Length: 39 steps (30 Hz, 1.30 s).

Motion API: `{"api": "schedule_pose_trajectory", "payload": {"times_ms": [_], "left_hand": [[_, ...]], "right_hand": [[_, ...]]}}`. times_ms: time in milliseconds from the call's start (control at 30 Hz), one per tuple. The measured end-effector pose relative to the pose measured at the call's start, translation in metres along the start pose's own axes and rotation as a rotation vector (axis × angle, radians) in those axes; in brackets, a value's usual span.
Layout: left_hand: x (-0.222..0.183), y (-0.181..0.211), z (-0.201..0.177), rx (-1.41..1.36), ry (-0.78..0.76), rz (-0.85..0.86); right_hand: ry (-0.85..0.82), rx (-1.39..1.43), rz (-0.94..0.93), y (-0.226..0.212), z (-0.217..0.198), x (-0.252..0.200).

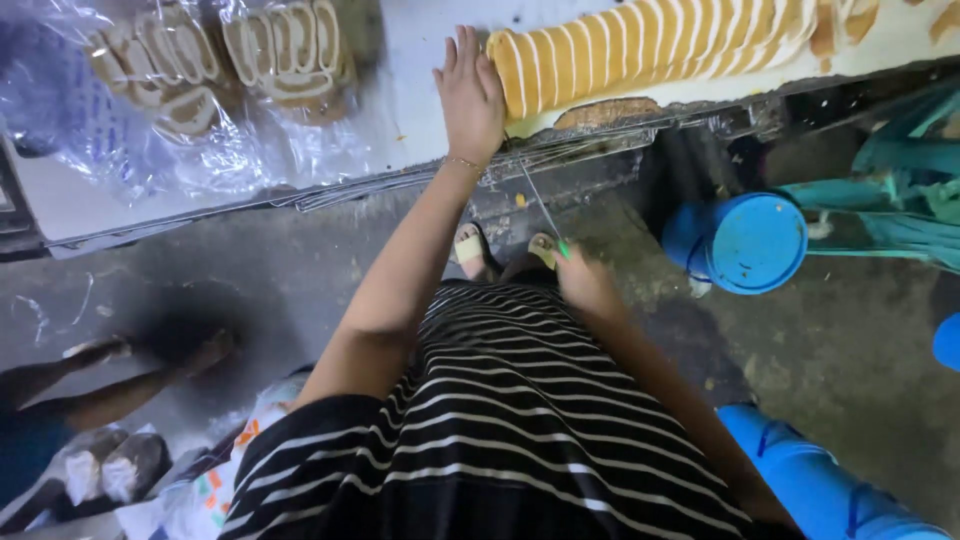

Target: Slicing a long loaf of bread into thin, uniform slices using a knife on a bakery production table.

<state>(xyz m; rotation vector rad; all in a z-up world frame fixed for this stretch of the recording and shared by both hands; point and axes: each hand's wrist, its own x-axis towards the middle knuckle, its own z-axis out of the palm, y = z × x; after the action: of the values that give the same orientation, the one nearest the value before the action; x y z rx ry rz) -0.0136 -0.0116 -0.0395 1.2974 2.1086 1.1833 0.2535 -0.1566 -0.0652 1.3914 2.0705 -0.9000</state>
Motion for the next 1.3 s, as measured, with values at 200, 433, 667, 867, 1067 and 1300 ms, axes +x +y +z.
{"api": "schedule_pose_trajectory", "payload": {"times_ms": [200, 433, 667, 867, 1067, 1300], "left_hand": [[0.010, 0.002, -0.020, -1.094, 0.171, -0.470], [-0.020, 0.013, -0.034, -0.834, 0.085, -0.092], [-0.002, -0.003, -0.017, -0.854, 0.279, -0.217], [0.007, -0.018, -0.013, -1.022, 0.267, -0.256], [0.010, -0.016, -0.024, -0.481, 0.136, -0.006], [0.046, -0.035, -0.027, -0.125, 0.200, 0.127]], "right_hand": [[0.068, 0.318, 0.215, -0.038, -0.112, -0.156], [0.145, 0.369, 0.172, -0.088, -0.117, -0.100], [0.286, 0.106, 0.054, -0.103, -0.127, -0.085], [0.214, 0.126, 0.039, -0.094, -0.157, -0.101], [0.230, 0.377, 0.055, -0.039, -0.208, -0.156], [0.352, 0.518, 0.096, 0.036, -0.217, -0.179]]}}
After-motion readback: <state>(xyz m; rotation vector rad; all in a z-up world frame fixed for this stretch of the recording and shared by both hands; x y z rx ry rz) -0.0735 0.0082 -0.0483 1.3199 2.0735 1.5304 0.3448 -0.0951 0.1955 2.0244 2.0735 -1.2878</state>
